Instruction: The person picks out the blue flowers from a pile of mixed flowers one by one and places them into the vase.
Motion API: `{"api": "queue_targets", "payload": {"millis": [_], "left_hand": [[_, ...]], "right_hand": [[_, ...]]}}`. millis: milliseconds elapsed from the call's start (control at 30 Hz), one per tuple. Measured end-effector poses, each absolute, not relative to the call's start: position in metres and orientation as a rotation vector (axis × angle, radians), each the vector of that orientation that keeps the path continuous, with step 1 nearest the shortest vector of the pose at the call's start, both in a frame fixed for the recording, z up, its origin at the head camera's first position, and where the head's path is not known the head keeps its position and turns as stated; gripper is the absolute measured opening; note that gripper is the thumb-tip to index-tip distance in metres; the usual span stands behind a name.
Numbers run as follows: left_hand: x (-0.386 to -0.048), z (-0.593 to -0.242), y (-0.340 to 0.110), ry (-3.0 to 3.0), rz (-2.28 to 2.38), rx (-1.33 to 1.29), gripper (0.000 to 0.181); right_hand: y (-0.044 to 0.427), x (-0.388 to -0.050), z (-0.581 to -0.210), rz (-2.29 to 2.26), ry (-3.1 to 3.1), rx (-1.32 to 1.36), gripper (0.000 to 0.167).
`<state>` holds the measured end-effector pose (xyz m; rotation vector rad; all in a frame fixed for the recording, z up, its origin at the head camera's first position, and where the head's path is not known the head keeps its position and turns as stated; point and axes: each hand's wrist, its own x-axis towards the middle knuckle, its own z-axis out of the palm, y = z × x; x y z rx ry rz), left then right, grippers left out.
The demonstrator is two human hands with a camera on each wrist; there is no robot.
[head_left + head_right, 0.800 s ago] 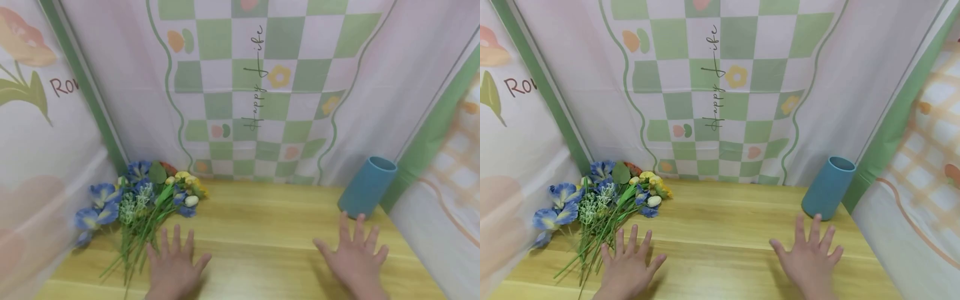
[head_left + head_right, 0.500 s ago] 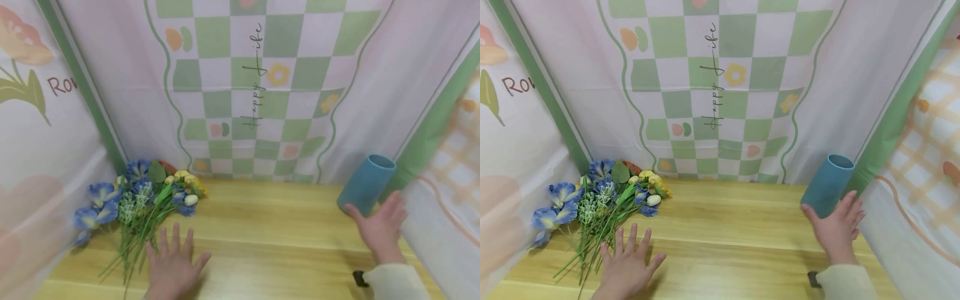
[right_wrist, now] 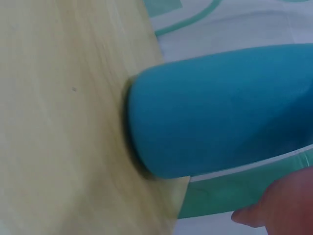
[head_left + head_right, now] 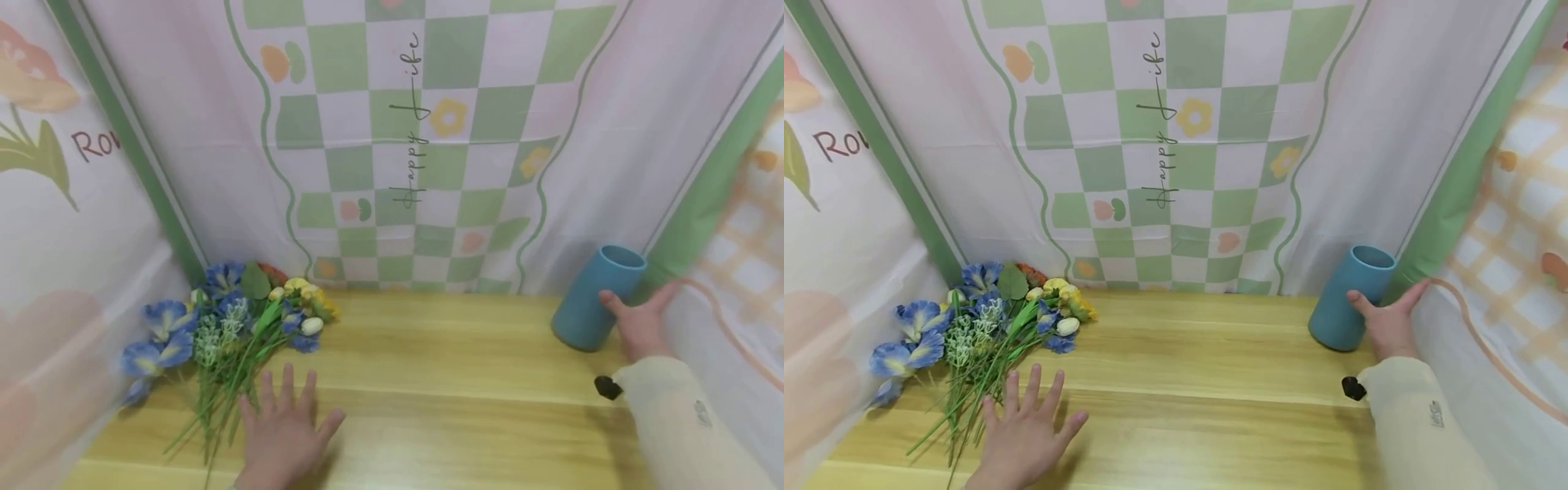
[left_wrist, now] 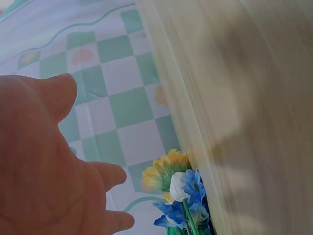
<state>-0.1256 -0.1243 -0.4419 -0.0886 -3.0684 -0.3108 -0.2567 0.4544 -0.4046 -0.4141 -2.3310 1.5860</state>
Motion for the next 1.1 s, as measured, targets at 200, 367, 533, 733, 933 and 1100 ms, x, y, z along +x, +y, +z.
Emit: {"api": "queue_targets", "payload": {"millis": [200,367,533,733,933,1100], "left_hand": [[-0.128,-0.442,-0.123,-3.058,-0.353,-0.093,0.097],[-0.129,-0.442,-0.120,-3.052,-0.352,-0.094,0.096],[-0.128,-0.441,-0.119,-3.052,-0.372,-0.093,0.093],[-0.130,-0.443,-0.119,-3.055,-0.397,-0.084,0.094],[-0.128,-0.441,-0.120,-3.051,-0.419,-0.085,0.094],[-0.128,-0.439,-0.121,-3.061,-0.438,-0.093,0.093]], "right_hand": [[0.456,-0.272,-0.393,1.589,-2.342,-0.451,0.124],[0.455,-0.281,-0.395,1.532,-2.380,-0.484,0.128],[0.456,-0.289,-0.404,1.476,-2.388,-0.520,0.130],[0.460,-0.294,-0.409,1.563,-2.325,-0.504,0.124],[0.458,-0.292,-0.407,1.576,-2.305,-0.491,0.120],[0.454,-0.288,-0.406,1.635,-2.271,-0.463,0.115]]}}
